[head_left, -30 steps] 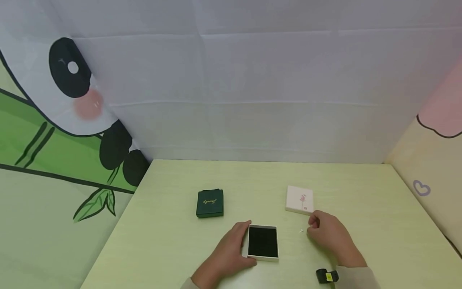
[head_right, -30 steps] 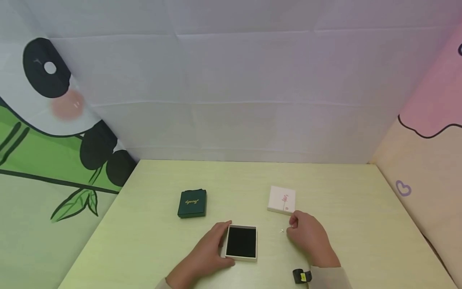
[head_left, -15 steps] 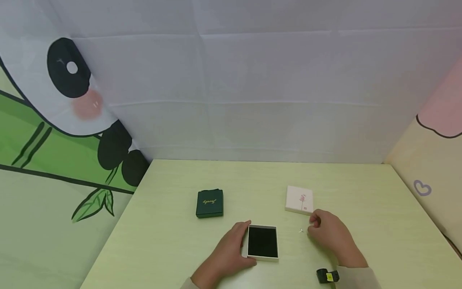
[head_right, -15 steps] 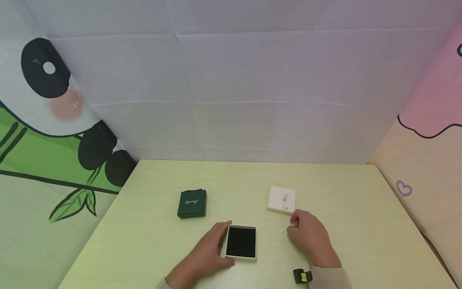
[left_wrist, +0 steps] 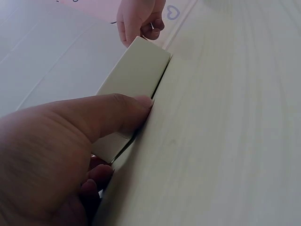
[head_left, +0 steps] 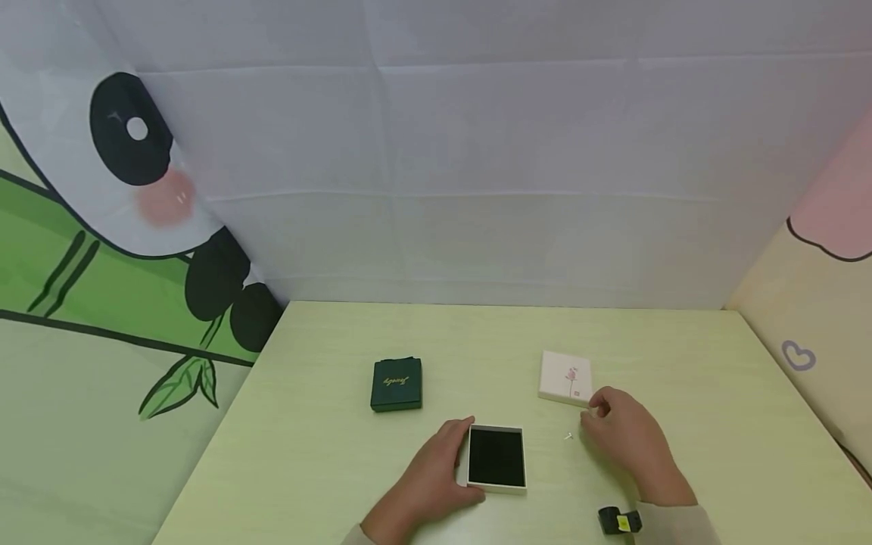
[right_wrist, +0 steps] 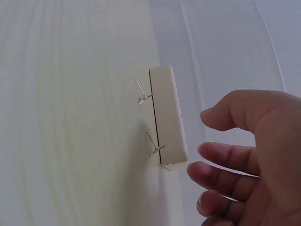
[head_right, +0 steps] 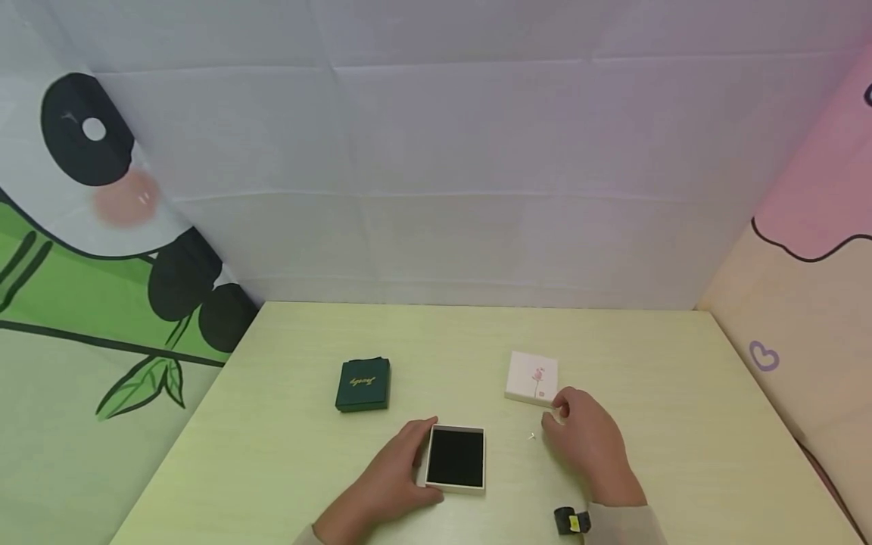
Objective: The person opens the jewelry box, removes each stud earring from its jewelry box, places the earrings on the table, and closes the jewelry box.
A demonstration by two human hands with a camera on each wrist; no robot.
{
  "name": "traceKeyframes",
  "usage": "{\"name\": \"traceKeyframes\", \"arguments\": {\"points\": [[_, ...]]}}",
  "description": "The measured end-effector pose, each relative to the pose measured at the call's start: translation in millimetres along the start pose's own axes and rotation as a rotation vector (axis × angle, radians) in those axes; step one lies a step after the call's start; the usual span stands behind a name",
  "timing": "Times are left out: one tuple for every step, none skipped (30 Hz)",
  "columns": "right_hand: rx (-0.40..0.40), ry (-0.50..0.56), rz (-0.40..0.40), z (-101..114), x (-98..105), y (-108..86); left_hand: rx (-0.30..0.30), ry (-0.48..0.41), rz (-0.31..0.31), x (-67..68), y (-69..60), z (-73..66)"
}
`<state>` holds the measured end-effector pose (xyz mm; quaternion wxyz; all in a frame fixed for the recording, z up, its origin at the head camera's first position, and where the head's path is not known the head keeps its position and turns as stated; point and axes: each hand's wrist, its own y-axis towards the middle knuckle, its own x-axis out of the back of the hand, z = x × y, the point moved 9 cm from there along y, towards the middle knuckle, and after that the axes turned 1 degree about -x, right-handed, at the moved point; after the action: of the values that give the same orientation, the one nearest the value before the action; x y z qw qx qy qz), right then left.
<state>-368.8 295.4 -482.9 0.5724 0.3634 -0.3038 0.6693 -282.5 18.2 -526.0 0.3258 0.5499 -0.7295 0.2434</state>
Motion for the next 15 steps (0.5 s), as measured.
{"name": "traceKeyframes", "arguments": {"points": [[0.009,-0.005,-0.011,1,1,0.0,0.001,-0.001,0.000,0.1,0.0,-0.1],[0.019,-0.015,-0.023,2,2,0.0,0.000,-0.001,0.000,0.2,-0.2,-0.4],[0.031,-0.025,-0.034,3,3,-0.2,0.000,-0.001,-0.001,0.3,-0.3,-0.6],[0.043,-0.035,-0.046,4,4,-0.2,0.001,-0.001,-0.001,0.3,-0.3,-0.5],[0.057,-0.046,-0.057,6,5,0.2,0.000,0.000,-0.002,0.4,-0.4,-0.6],[0.069,-0.058,-0.066,7,6,0.7,-0.001,0.000,-0.003,0.3,-0.5,-0.8],[0.081,-0.072,-0.074,9,7,1.2,-0.003,-0.001,-0.003,0.3,-0.4,-0.8],[0.092,-0.084,-0.079,10,7,2.2,-0.006,-0.001,-0.004,0.2,-0.5,-1.0],[0.103,-0.091,-0.081,12,8,3.8,-0.005,0.000,-0.002,-0.1,-0.5,-0.6],[0.113,-0.102,-0.081,14,9,5.8,-0.006,-0.001,-0.002,-0.2,-0.5,-0.4],[0.123,-0.113,-0.078,16,10,8.3,-0.007,-0.001,-0.002,-0.2,-0.5,-0.2],[0.130,-0.126,-0.073,18,11,10.9,-0.005,-0.002,0.001,-0.4,-0.5,0.5],[0.138,-0.140,-0.070,21,12,13.6,-0.004,0.000,0.002,-0.5,-0.4,1.0],[0.146,-0.156,-0.065,23,13,16.6,0.000,0.000,0.005,-0.7,-0.4,1.7],[0.155,-0.173,-0.060,25,14,19.4,0.002,-0.001,0.006,-0.9,-0.4,2.2]]}}
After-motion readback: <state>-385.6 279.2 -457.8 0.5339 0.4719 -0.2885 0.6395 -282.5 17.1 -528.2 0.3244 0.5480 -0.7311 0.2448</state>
